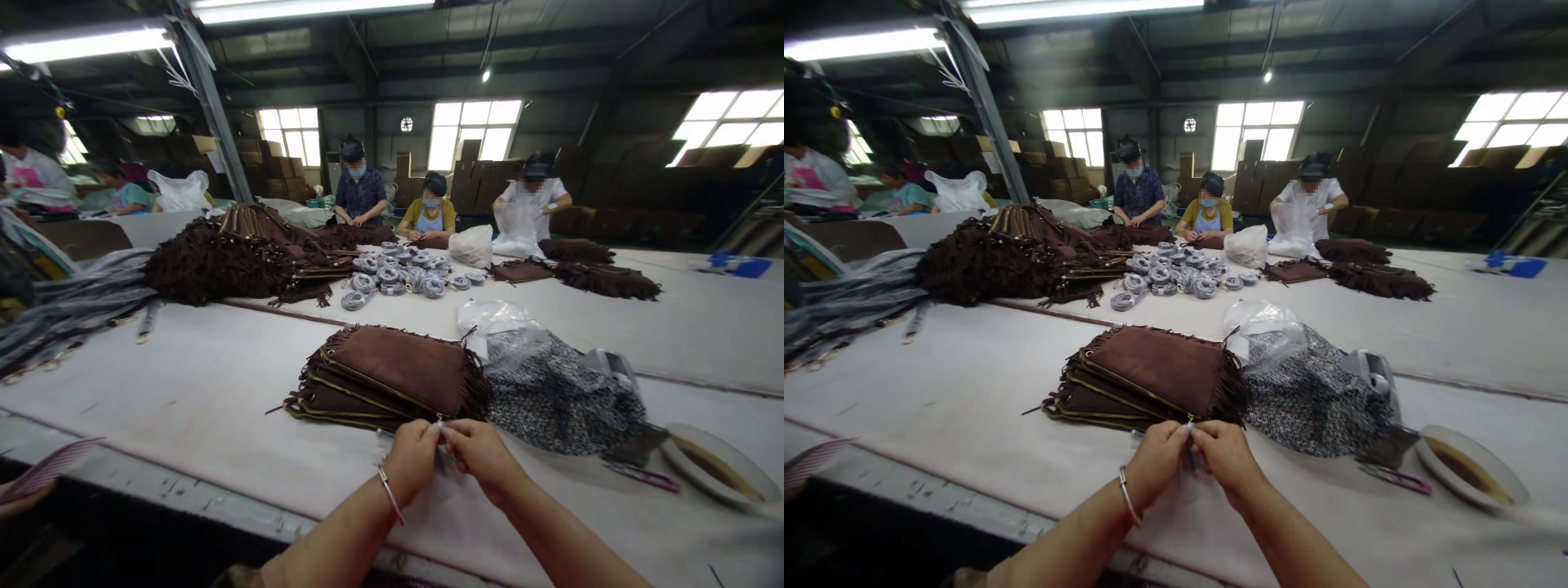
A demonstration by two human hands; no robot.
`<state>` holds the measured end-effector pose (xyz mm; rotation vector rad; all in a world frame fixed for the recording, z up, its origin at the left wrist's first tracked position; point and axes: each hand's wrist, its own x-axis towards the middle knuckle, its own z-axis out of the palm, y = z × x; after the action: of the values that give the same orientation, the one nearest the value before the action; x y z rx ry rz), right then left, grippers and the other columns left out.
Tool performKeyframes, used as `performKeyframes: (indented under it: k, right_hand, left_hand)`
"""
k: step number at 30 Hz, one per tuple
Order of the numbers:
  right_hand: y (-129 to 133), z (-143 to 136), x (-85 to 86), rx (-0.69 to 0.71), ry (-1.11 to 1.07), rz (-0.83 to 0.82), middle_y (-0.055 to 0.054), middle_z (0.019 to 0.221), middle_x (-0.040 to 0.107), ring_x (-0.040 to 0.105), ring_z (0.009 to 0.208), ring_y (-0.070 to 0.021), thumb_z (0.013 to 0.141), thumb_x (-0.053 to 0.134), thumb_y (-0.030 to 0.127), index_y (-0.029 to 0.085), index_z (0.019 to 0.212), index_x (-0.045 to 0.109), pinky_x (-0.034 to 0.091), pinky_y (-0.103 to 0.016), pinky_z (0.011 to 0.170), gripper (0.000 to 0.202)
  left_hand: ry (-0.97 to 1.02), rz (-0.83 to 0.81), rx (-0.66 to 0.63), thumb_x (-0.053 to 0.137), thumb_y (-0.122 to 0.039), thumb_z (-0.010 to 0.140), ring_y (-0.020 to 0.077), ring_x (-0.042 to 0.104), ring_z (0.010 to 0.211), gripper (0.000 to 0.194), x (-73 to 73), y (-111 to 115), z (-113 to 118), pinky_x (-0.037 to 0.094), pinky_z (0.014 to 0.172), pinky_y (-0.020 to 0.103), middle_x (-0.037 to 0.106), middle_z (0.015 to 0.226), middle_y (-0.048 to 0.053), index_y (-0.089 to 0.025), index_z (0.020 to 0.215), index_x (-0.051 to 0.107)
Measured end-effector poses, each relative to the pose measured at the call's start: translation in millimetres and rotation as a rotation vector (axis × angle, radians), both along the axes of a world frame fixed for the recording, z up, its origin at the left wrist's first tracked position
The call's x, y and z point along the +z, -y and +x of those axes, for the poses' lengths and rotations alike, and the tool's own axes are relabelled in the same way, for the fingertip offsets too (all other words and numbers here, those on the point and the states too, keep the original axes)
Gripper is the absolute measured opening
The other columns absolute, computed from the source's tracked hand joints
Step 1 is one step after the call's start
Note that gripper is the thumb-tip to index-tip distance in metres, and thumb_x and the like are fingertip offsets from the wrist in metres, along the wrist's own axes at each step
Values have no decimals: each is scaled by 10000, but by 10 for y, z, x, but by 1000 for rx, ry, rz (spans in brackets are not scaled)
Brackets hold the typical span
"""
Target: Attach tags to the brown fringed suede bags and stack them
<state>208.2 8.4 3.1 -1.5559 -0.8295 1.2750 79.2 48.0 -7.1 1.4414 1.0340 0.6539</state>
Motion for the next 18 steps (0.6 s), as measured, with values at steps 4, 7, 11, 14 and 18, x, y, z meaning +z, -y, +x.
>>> performKeyframes:
  k: [4, 7, 11, 14, 18]
  right_hand:
    - [-13, -21, -87, 22, -194, 23, 14, 600, 545, 420, 494, -61, 672, 729, 426, 107, 756, 677, 278, -195, 448, 334]
    - [-3, -13, -149, 27, -231, 124, 0, 630, 579, 443, 529, -77, 700, 728, 444, 113, 784, 683, 317, -211, 486, 344]
    - [21, -13, -178, 30, -114, 246, 10, 613, 568, 422, 546, -86, 751, 695, 445, 126, 765, 678, 320, -224, 515, 320]
    - [23, -27, -219, 25, -66, 276, 25, 601, 543, 402, 548, -88, 771, 668, 457, 142, 706, 638, 308, -225, 515, 324]
    - [-7, -32, -294, -17, -43, 182, 44, 559, 494, 379, 515, -92, 755, 637, 531, 166, 645, 568, 289, -229, 485, 388]
  left_hand:
    - [388, -629, 16, 527, -369, 838, 47, 174, 405, 216, 50, 21, -40, 88, 398, 191, 304, 537, -91, -172, 754, 500]
    - [566, -905, -7, 557, -328, 849, 25, 124, 392, 216, 64, 11, -82, 45, 380, 148, 234, 521, -112, -154, 742, 488]
    - [760, -1176, -47, 474, -296, 927, 8, 163, 362, 242, 39, 14, -102, 58, 352, 102, 210, 520, -116, -120, 762, 501]
    - [924, -1279, -76, 426, -297, 959, 3, 196, 343, 269, -2, 47, -92, 74, 337, 91, 210, 515, -119, -104, 789, 506]
    - [1038, -1376, -106, 401, -316, 973, 5, 233, 333, 295, -45, 73, -81, 85, 334, 92, 212, 510, -118, -102, 799, 503]
